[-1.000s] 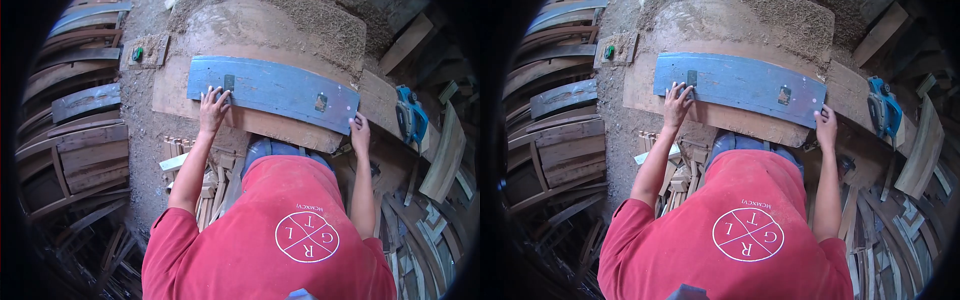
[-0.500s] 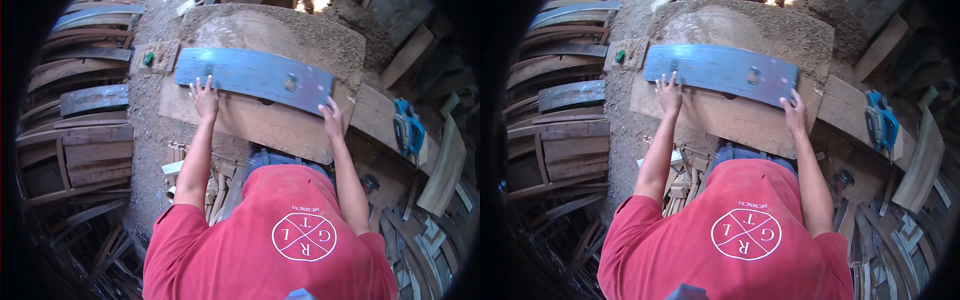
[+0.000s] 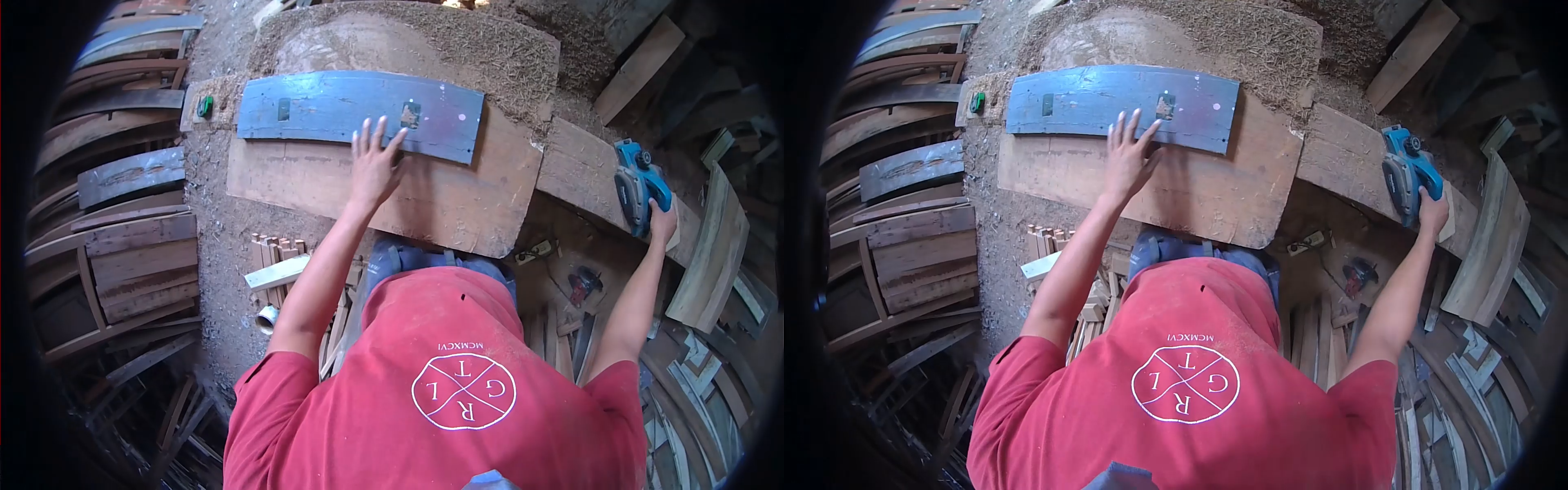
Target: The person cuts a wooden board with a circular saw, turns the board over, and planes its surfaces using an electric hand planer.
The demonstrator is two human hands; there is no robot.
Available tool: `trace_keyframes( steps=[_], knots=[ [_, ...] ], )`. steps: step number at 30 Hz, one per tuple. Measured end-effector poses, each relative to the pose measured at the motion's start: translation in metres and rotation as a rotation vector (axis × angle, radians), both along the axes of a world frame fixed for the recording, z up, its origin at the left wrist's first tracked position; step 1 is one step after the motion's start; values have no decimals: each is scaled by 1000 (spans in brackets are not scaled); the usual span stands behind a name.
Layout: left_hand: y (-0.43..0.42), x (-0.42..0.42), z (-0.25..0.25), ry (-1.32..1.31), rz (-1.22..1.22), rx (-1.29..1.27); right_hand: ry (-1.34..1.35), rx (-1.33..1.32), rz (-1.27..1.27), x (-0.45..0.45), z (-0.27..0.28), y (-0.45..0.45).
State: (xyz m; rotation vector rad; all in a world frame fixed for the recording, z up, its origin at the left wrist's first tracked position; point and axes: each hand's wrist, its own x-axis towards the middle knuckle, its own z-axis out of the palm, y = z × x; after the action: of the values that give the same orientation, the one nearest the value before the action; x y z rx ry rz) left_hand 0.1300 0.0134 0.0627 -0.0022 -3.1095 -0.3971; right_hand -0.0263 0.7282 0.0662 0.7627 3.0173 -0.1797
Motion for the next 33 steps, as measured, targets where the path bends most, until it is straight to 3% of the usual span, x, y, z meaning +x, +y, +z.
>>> trace_keyframes(
  steps=[3, 5, 6, 8, 10, 14, 16, 18, 20, 29, 31, 33],
  knots=[
    [54, -39, -1, -7, -58, 2, 76, -105, 129, 2, 13, -1],
    [92, -60, -6, -4, -5, 57, -88, -568, 139, 1, 21, 4],
    [102, -66, -15, -1, -9, 61, -85, -563, 136, 6, 28, -8],
    [118, -69, -39, -13, 48, -58, -56, -930, 26, 31, 40, -54],
    [125, -62, -41, 23, 48, -62, 60, -1077, -155, 57, 27, -82],
    [115, -37, -38, -43, 56, -93, 167, -1062, -199, 116, 47, -145],
    [98, -16, -52, 96, -88, -30, 109, -1003, -272, 137, 75, -182],
    [79, 2, -48, 56, -118, 46, 78, -1023, -278, 160, 93, -210],
    [67, 11, -41, 33, -195, -86, 58, -1106, -283, 177, 103, -234],
    [70, -1, -22, -13, -149, 2, -27, -1227, -192, 192, 116, -345],
    [44, -8, -24, 41, -221, 50, -61, -1194, -110, 192, 117, -366],
    [0, -24, -37, 201, -72, 104, -70, -1116, -81, 193, 112, -387]
  ],
)
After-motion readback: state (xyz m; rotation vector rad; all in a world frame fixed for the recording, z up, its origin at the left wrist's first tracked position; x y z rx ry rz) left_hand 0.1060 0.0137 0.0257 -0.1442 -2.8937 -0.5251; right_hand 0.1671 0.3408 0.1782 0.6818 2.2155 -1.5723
